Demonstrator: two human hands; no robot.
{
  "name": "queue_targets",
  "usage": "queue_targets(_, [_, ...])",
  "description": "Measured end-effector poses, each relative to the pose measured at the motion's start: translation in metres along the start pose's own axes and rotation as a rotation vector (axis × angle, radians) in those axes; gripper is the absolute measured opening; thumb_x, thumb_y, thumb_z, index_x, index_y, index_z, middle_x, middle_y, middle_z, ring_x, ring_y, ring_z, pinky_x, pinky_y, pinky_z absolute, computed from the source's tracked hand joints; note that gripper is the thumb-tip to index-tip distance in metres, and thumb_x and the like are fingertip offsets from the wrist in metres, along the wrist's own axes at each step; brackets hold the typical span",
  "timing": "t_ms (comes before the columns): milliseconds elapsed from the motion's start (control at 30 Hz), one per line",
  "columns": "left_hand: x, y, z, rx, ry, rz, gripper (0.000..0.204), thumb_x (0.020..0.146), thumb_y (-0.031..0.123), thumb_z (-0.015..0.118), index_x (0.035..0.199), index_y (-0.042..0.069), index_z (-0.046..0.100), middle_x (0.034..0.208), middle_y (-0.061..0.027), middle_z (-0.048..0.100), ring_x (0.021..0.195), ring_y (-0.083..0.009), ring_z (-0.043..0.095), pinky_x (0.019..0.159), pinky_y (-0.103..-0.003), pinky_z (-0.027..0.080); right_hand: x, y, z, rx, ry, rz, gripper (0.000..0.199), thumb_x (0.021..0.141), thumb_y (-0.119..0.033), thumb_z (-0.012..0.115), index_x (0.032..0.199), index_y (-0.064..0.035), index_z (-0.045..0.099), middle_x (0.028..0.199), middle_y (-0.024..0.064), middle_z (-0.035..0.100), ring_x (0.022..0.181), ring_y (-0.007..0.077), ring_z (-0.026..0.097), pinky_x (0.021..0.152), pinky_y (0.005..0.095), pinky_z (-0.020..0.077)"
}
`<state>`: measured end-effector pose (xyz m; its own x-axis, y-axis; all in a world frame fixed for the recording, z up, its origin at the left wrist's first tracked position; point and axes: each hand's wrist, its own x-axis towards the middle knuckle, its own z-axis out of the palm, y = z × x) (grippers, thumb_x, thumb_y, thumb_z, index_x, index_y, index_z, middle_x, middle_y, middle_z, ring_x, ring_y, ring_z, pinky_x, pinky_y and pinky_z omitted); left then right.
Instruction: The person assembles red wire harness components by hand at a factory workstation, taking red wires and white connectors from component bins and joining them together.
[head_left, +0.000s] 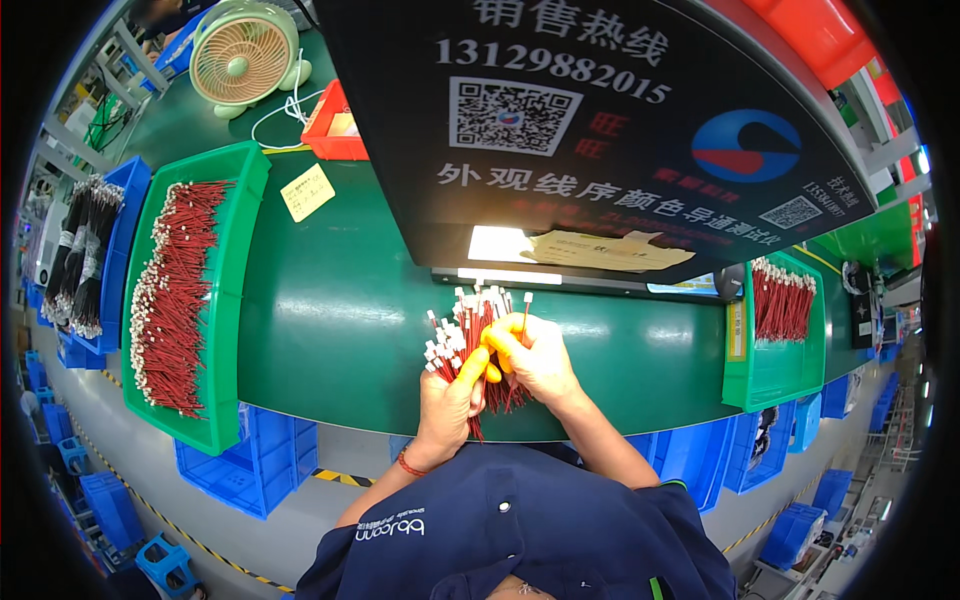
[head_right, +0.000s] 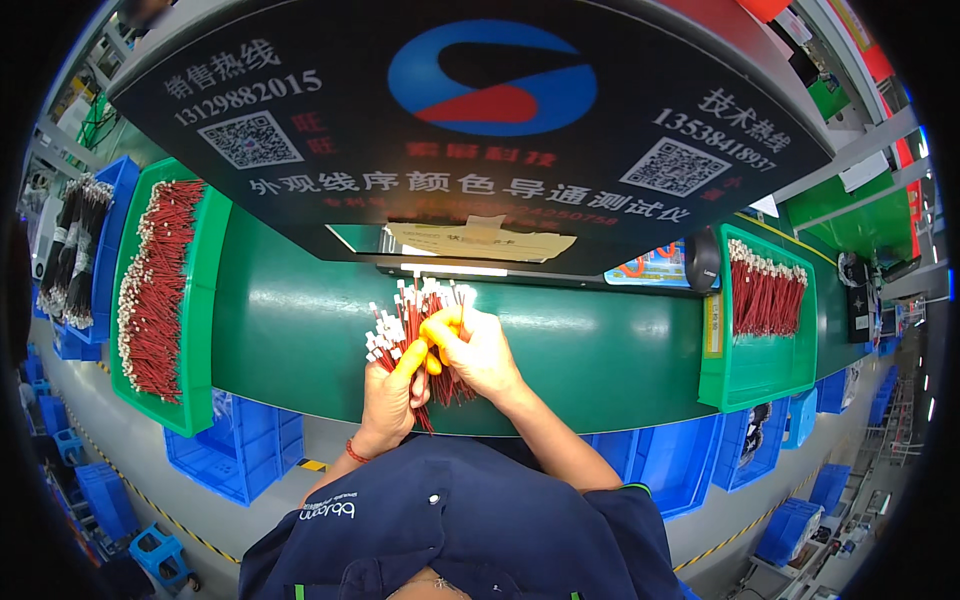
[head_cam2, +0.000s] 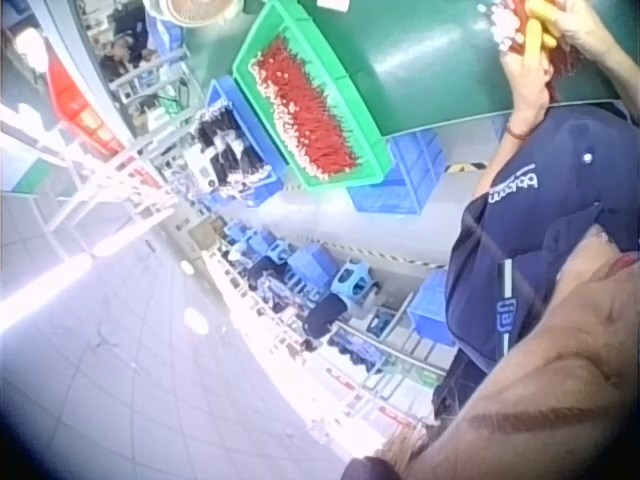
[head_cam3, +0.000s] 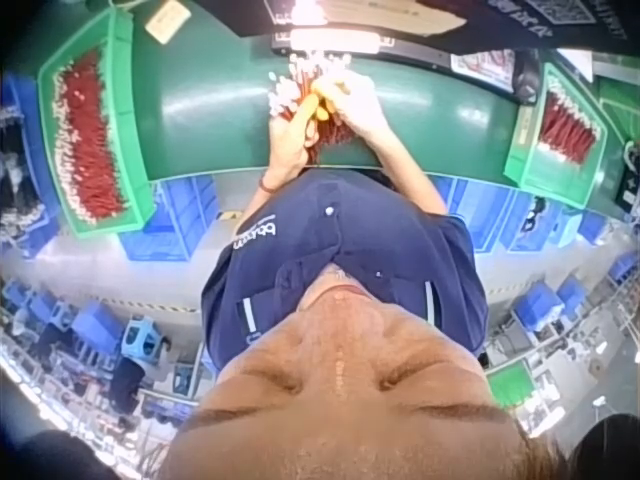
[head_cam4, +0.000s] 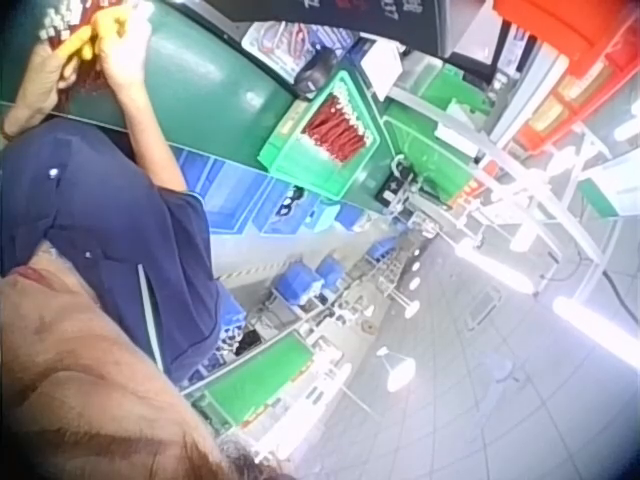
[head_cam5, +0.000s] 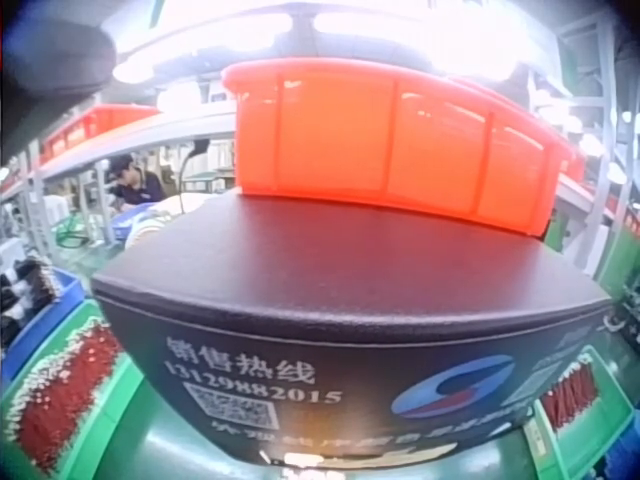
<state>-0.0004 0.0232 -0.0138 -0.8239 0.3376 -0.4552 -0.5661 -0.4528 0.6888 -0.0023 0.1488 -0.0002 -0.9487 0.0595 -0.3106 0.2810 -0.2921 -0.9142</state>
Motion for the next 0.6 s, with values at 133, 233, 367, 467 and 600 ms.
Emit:
queue_targets(133, [0.001, 0.001, 0.001, -0.013, 0.062, 0.025, 0.013, 0.085, 0.014, 0.052, 0.083, 0.001, 0.055, 0.066, -0.0037, 0.057, 0.040, -0.0021, 0.037, 0.033, -0.017, 0.025, 0.004, 0.003, -0.006, -0.282, 0.179, -0.094, 0.016, 0.083, -0.014, 0.052, 0.076, -0.0006, 0.056, 0.052, 0.0013, 0.050, 0.037, 0.0055, 0.040, 0.034, 0.0187, 0.0313])
queue_targets(233, [0.001, 0.001, -0.001, -0.083, 0.055, 0.060, 0.016, 0.086, 0.015, 0.049, 0.083, 0.001, 0.055, 0.066, -0.0039, 0.057, 0.039, -0.0027, 0.036, 0.033, -0.017, 0.025, 0.009, -0.006, -0.012, -0.328, 0.241, -0.020, 0.019, 0.082, -0.016, 0.050, 0.073, 0.0003, 0.056, 0.050, 0.0022, 0.048, 0.035, 0.0068, 0.039, 0.033, 0.0200, 0.0310])
queue_targets(367, [0.003, -0.001, -0.007, -0.064, 0.033, 0.034, 0.014, 0.086, 0.013, 0.049, 0.084, 0.000, 0.055, 0.065, -0.0052, 0.057, 0.041, -0.0043, 0.039, 0.035, -0.018, 0.028, 0.015, -0.006, -0.017, -0.236, 0.257, -0.021, 0.020, 0.082, -0.015, 0.049, 0.073, 0.0003, 0.056, 0.048, 0.0018, 0.046, 0.033, 0.0072, 0.039, 0.031, 0.0205, 0.0305])
queue_targets(467, [0.003, 0.001, -0.001, -0.028, 0.088, -0.004, 0.012, 0.084, 0.010, 0.050, 0.087, 0.000, 0.055, 0.065, -0.0059, 0.057, 0.043, -0.0055, 0.042, 0.036, -0.018, 0.032, 0.017, -0.003, -0.020, -0.114, 0.275, -0.003, 0.020, 0.082, -0.016, 0.049, 0.072, 0.0001, 0.056, 0.049, 0.0024, 0.046, 0.032, 0.0072, 0.038, 0.031, 0.0206, 0.0305])
queue_targets(600, [0.006, -0.003, -0.010, 0.016, -0.016, 0.022, 0.012, 0.084, 0.009, 0.051, 0.090, -0.001, 0.055, 0.066, -0.0060, 0.058, 0.044, -0.0061, 0.044, 0.038, -0.019, 0.035, 0.009, -0.019, -0.014, -0.296, 0.153, 0.066, 0.021, 0.082, -0.017, 0.049, 0.075, 0.0013, 0.056, 0.053, 0.0031, 0.049, 0.038, 0.0081, 0.043, 0.036, 0.0216, 0.0347])
